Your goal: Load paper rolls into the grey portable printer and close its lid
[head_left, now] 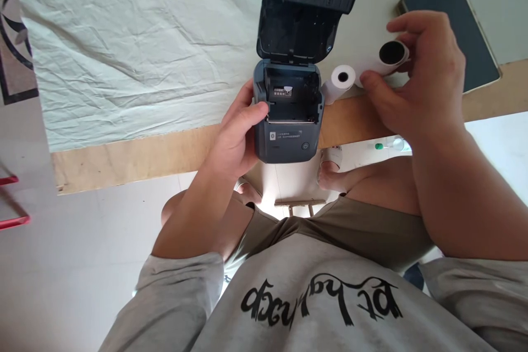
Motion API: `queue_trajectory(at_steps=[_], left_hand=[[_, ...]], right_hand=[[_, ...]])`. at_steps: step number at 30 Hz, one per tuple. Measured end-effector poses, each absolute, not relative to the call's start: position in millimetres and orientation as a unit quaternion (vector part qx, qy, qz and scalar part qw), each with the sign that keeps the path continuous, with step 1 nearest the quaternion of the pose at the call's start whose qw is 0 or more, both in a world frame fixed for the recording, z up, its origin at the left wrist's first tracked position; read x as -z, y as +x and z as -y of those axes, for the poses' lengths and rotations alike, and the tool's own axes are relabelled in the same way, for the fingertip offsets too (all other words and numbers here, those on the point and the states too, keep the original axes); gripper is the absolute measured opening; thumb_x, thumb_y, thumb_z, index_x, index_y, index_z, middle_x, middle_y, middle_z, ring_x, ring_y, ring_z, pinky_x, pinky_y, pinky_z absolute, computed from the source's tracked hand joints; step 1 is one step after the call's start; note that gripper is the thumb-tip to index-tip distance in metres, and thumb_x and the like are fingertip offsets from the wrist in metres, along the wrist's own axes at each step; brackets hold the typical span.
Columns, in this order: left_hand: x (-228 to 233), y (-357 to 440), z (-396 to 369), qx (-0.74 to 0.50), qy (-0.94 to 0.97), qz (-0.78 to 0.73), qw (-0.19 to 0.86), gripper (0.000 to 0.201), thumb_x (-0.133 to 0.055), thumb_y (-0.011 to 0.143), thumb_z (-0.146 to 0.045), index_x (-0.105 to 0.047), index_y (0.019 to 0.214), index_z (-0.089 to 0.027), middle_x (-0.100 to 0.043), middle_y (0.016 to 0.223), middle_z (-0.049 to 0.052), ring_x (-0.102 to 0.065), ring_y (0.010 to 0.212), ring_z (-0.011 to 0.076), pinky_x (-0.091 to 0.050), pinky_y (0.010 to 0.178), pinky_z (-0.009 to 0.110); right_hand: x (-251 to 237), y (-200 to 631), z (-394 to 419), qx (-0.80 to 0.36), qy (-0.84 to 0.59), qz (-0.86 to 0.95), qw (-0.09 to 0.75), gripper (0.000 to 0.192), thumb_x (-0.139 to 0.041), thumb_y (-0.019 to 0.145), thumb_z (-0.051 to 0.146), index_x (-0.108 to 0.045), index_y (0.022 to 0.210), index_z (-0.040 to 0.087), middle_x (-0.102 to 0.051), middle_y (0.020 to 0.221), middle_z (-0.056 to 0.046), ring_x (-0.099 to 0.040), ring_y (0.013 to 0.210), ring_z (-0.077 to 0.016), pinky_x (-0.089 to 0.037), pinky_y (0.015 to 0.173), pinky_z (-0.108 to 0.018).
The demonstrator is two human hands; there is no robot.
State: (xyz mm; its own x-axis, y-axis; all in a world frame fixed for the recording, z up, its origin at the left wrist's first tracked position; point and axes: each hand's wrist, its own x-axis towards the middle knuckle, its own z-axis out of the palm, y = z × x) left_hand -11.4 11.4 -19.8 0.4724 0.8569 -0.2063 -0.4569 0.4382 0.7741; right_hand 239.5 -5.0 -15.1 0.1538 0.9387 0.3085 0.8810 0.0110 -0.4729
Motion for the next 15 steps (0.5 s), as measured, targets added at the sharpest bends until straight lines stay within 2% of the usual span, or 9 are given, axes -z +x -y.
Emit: queue_trajectory(at_steps=[2, 4, 7, 9, 13, 15], left_hand=[[20.3, -11.1, -11.4, -0.420, 0.329, -0.297, 0.792, 0.021, -0.059, 0.088, -0.028, -0.064, 0.107, -0.022, -0.070, 0.093, -0.002, -0.069, 0.080, 0.0123, -0.056, 0.067, 0.024], [20.7, -10.9, -11.4, -0.425, 0.326, -0.293, 0.792, 0.019, -0.059, 0.088, -0.028, -0.064, 0.105, -0.020, -0.070, 0.091, -0.002, -0.069, 0.079, 0.0108, -0.057, 0.067, 0.022], [20.1, -10.9, -11.2, -0.423, 0.319, -0.289, 0.797, 0.021, -0.059, 0.089, -0.027, -0.063, 0.107, -0.018, -0.070, 0.092, -0.001, -0.069, 0.079, 0.0099, -0.058, 0.069, 0.021], [19.3, -10.8, -10.9, -0.421, 0.315, -0.292, 0.799, 0.021, -0.058, 0.089, -0.026, -0.062, 0.109, -0.019, -0.070, 0.093, -0.002, -0.070, 0.081, 0.0096, -0.058, 0.069, 0.021], [19.6, -10.9, -10.6, -0.418, 0.315, -0.294, 0.800, 0.020, -0.057, 0.090, -0.025, -0.062, 0.109, -0.020, -0.070, 0.093, -0.002, -0.070, 0.081, 0.0096, -0.058, 0.069, 0.020], [20.8, -11.0, -10.9, -0.420, 0.318, -0.285, 0.801, 0.023, -0.058, 0.089, -0.026, -0.061, 0.111, -0.020, -0.071, 0.093, -0.002, -0.070, 0.082, 0.0099, -0.059, 0.069, 0.020]], right_hand=[[16.4, 240.5, 5.9, -0.062, -0.680, 0.664, 0.303, 0.063, -0.059, 0.066, 0.012, -0.051, 0.128, 0.024, -0.064, 0.115, -0.008, -0.062, 0.096, -0.0171, -0.053, 0.083, -0.032], [16.9, 240.4, 6.7, -0.062, -0.671, 0.679, 0.291, 0.062, -0.055, 0.067, 0.009, -0.053, 0.128, 0.022, -0.064, 0.114, -0.009, -0.062, 0.096, -0.0169, -0.052, 0.087, -0.033], [16.7, 240.2, 6.7, -0.047, -0.680, 0.682, 0.265, 0.048, -0.064, 0.071, 0.022, -0.061, 0.119, 0.020, -0.060, 0.113, -0.012, -0.060, 0.098, -0.0192, -0.052, 0.086, -0.036], [16.7, 241.7, 6.2, -0.038, -0.683, 0.678, 0.270, 0.050, -0.066, 0.070, 0.027, -0.061, 0.120, 0.020, -0.058, 0.114, -0.012, -0.059, 0.100, -0.0200, -0.052, 0.084, -0.038], [18.2, 245.9, 6.5, -0.052, -0.655, 0.692, 0.299, 0.066, -0.053, 0.067, 0.009, -0.050, 0.131, 0.021, -0.062, 0.115, -0.009, -0.059, 0.105, -0.0190, -0.051, 0.089, -0.038], [18.9, 245.4, 6.7, -0.056, -0.650, 0.700, 0.290, 0.062, -0.053, 0.068, 0.009, -0.054, 0.129, 0.022, -0.060, 0.116, -0.010, -0.058, 0.106, -0.0188, -0.049, 0.094, -0.039]])
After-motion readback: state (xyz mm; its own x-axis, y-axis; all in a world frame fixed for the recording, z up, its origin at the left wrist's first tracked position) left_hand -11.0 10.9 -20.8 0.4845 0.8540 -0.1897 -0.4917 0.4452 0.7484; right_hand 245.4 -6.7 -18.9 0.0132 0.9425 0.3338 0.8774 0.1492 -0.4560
